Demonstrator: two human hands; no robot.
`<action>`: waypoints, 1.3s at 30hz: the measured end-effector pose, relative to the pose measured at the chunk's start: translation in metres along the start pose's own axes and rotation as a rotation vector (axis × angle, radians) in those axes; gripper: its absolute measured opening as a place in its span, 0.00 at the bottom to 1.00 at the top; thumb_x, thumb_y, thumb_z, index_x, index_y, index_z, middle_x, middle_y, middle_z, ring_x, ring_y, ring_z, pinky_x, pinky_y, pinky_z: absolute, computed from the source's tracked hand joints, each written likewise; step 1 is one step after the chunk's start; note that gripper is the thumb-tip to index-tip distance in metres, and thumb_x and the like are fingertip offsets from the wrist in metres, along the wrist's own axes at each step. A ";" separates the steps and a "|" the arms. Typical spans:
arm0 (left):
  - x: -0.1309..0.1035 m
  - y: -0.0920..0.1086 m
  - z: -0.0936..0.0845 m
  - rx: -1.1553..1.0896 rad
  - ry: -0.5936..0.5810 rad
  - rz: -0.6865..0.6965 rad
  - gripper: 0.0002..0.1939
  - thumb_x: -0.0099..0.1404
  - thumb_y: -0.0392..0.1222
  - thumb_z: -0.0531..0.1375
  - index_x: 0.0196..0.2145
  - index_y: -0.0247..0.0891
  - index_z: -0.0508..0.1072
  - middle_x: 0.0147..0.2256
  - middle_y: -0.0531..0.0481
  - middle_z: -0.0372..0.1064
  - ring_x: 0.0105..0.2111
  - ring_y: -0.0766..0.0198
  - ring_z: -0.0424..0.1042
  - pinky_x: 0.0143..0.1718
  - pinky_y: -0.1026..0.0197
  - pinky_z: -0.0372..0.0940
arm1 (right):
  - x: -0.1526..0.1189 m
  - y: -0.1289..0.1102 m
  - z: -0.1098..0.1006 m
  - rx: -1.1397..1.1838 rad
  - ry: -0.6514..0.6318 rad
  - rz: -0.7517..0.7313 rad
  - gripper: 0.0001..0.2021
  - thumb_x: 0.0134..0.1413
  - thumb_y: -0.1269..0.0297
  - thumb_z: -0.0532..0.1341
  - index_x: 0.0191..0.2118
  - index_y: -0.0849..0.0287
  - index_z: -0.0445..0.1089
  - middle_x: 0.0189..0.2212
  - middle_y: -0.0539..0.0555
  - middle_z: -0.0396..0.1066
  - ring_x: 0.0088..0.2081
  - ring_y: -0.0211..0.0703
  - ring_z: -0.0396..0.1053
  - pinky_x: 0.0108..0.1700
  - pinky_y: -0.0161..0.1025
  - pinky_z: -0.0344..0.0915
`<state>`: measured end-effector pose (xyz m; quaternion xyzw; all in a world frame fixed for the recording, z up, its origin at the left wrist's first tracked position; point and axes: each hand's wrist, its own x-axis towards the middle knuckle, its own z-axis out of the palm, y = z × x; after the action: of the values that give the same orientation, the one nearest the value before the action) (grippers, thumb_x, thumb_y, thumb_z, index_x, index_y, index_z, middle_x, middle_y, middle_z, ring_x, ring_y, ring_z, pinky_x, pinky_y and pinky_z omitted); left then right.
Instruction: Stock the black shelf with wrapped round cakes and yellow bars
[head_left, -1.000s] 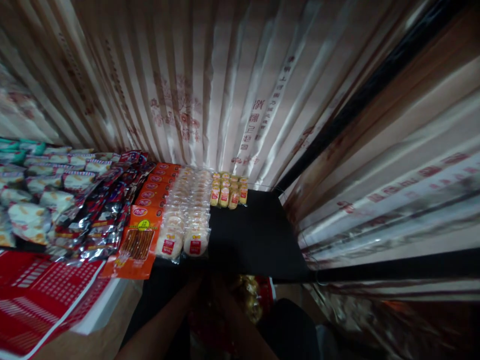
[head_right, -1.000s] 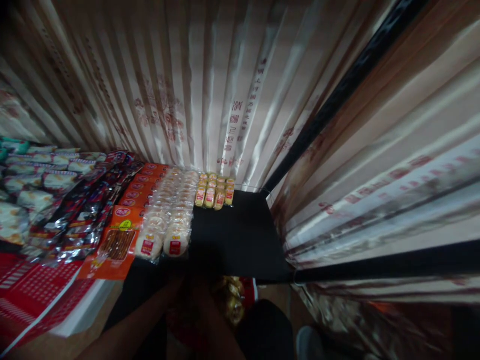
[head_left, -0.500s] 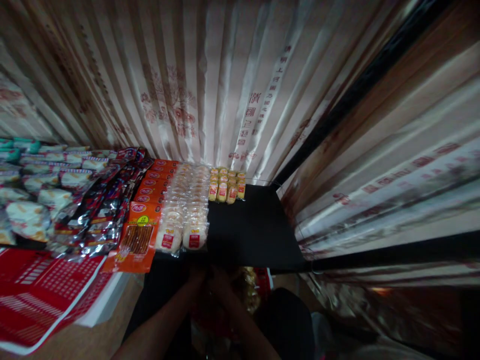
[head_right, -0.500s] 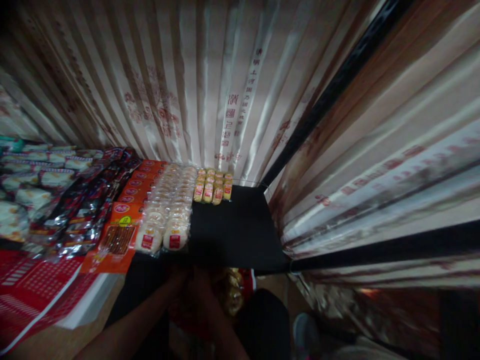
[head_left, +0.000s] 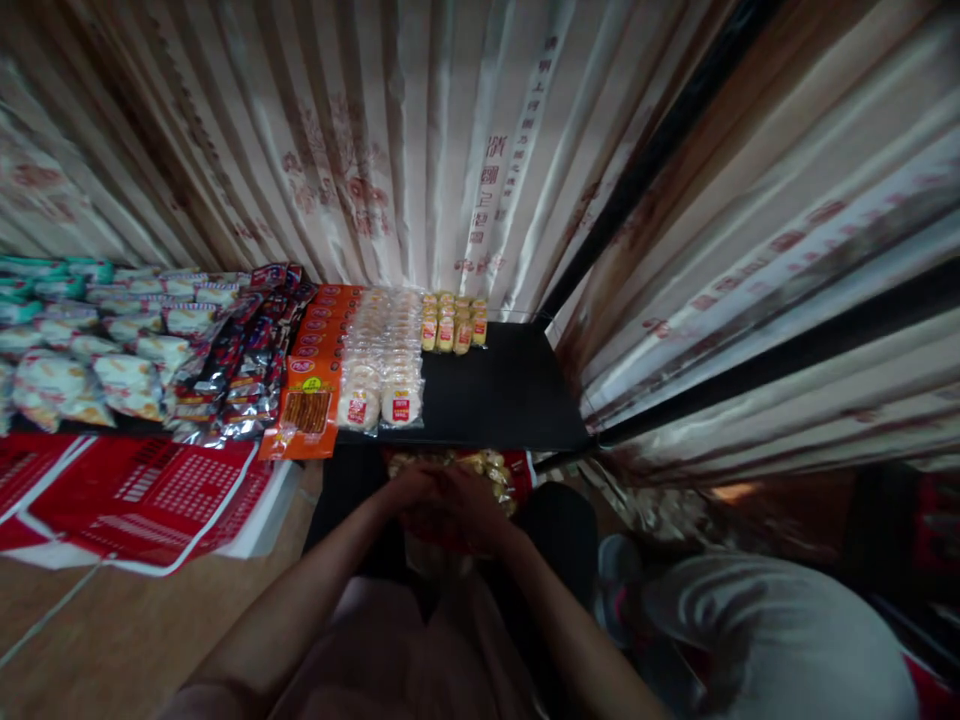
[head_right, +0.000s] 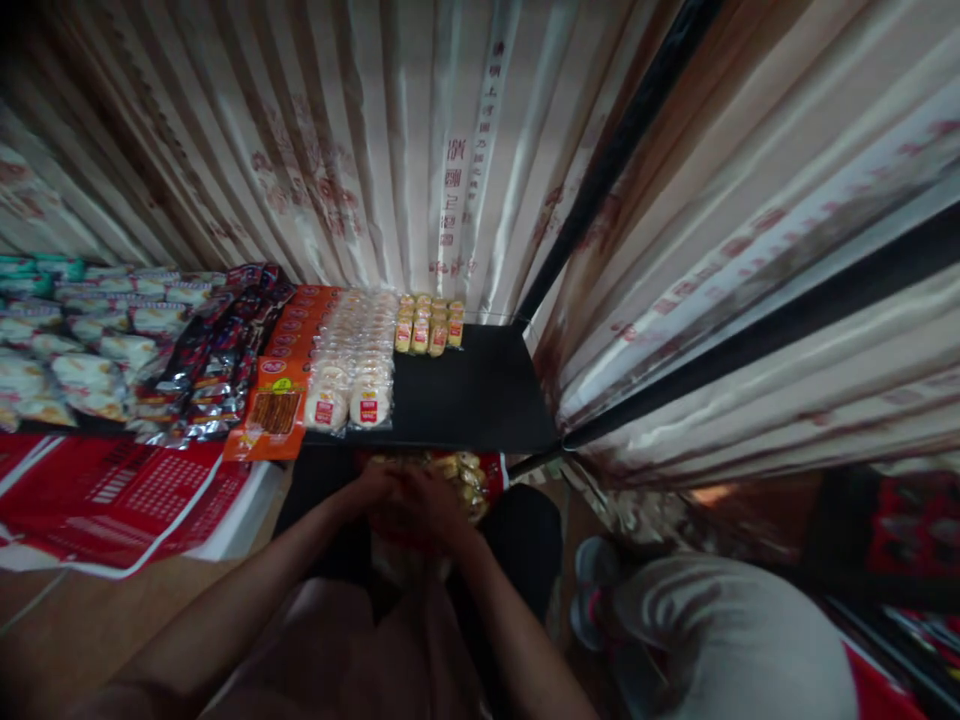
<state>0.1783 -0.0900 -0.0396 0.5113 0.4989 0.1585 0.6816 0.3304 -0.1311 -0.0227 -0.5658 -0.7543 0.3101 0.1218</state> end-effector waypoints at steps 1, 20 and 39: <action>-0.004 0.001 -0.001 0.000 0.003 -0.016 0.10 0.49 0.27 0.53 0.25 0.35 0.73 0.18 0.56 0.66 0.24 0.68 0.67 0.26 0.68 0.60 | -0.003 -0.005 -0.005 0.018 0.002 -0.022 0.19 0.53 0.61 0.59 0.51 0.56 0.66 0.46 0.58 0.69 0.48 0.47 0.66 0.49 0.43 0.61; -0.037 0.045 0.011 -0.313 0.226 0.239 0.16 0.54 0.38 0.59 0.42 0.34 0.64 0.22 0.57 0.64 0.21 0.72 0.64 0.23 0.70 0.58 | -0.026 -0.032 -0.041 -0.096 0.293 0.028 0.21 0.54 0.61 0.56 0.53 0.62 0.63 0.44 0.60 0.70 0.47 0.48 0.68 0.48 0.42 0.64; -0.009 0.095 0.017 0.172 0.530 0.326 0.14 0.58 0.34 0.54 0.43 0.39 0.68 0.38 0.51 0.70 0.30 0.69 0.67 0.36 0.67 0.63 | 0.007 -0.021 -0.041 0.175 0.575 0.062 0.27 0.50 0.64 0.56 0.59 0.53 0.56 0.36 0.55 0.67 0.33 0.44 0.69 0.36 0.41 0.70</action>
<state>0.2166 -0.0647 0.0460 0.5811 0.5820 0.3505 0.4480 0.3335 -0.1144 0.0206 -0.6405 -0.6415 0.2047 0.3693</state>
